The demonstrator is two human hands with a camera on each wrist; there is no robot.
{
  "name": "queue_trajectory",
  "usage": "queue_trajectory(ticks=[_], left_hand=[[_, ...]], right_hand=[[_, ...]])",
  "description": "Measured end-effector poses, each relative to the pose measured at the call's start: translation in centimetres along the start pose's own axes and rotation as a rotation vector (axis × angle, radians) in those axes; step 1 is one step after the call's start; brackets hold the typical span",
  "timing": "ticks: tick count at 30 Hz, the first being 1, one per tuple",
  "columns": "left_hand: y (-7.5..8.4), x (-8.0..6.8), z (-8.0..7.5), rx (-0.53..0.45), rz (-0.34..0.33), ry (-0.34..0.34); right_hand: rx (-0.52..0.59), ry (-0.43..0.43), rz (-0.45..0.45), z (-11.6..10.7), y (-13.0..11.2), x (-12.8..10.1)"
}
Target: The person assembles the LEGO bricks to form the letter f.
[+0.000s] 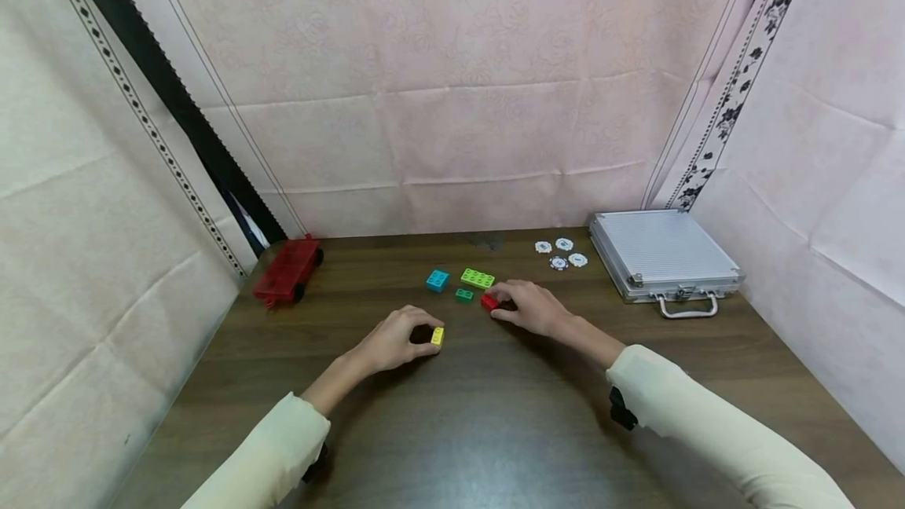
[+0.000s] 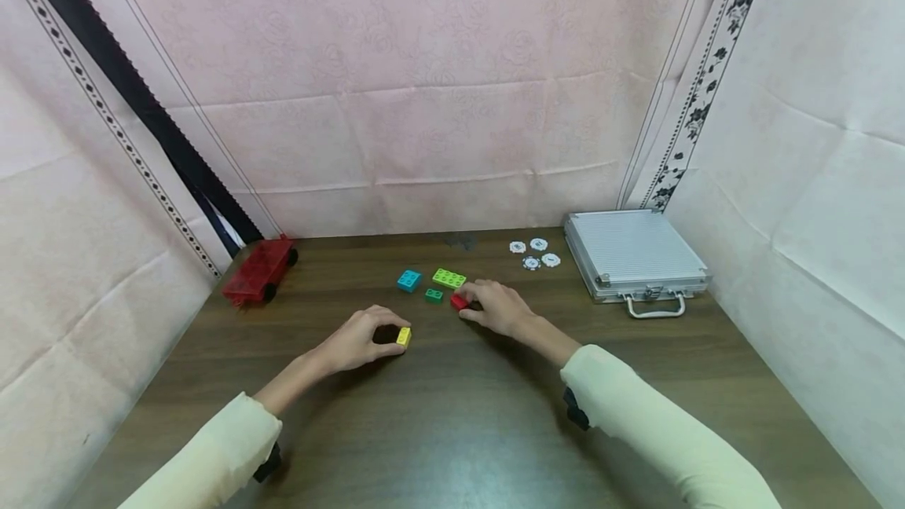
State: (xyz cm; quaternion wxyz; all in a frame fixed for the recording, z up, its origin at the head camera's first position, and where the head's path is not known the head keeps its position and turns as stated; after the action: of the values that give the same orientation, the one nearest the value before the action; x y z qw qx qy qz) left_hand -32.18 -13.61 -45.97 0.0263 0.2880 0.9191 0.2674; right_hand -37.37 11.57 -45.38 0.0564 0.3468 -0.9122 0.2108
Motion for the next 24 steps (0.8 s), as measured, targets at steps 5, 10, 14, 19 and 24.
queue_trajectory(ticks=[5,10,14,19,24], left_hand=[[-0.1,0.4,0.3,-0.063,-0.025,0.053],[-0.1,0.7,0.5,-0.145,-0.058,0.087],[-0.3,0.9,0.5,-0.175,-0.095,0.105],[-0.8,1.1,0.6,-0.197,-0.143,0.114],[-1.1,1.3,0.7,-0.235,-0.194,0.112]], right_hand=[[0.055,-0.016,-0.040,0.2,-0.2,-0.1],[0.079,-0.047,-0.060,0.3,-0.4,0.0],[0.103,-0.040,-0.044,0.4,-0.4,0.1],[0.151,-0.019,-0.053,0.4,-0.8,0.3],[0.224,0.005,-0.089,0.1,-2.0,0.9]])
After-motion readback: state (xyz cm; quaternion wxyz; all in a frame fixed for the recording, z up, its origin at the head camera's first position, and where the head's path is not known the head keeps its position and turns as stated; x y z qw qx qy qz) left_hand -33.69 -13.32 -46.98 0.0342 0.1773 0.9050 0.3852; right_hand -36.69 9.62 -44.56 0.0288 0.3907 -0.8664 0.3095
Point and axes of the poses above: each hand's wrist, its own x-axis towards the middle knuckle, its own z-axis out of the palm, y = z × x, the point moved 5 cm from there along x, towards the middle knuckle, and after that the axes turned 2 degrees about -z, right-handed, at the moved point
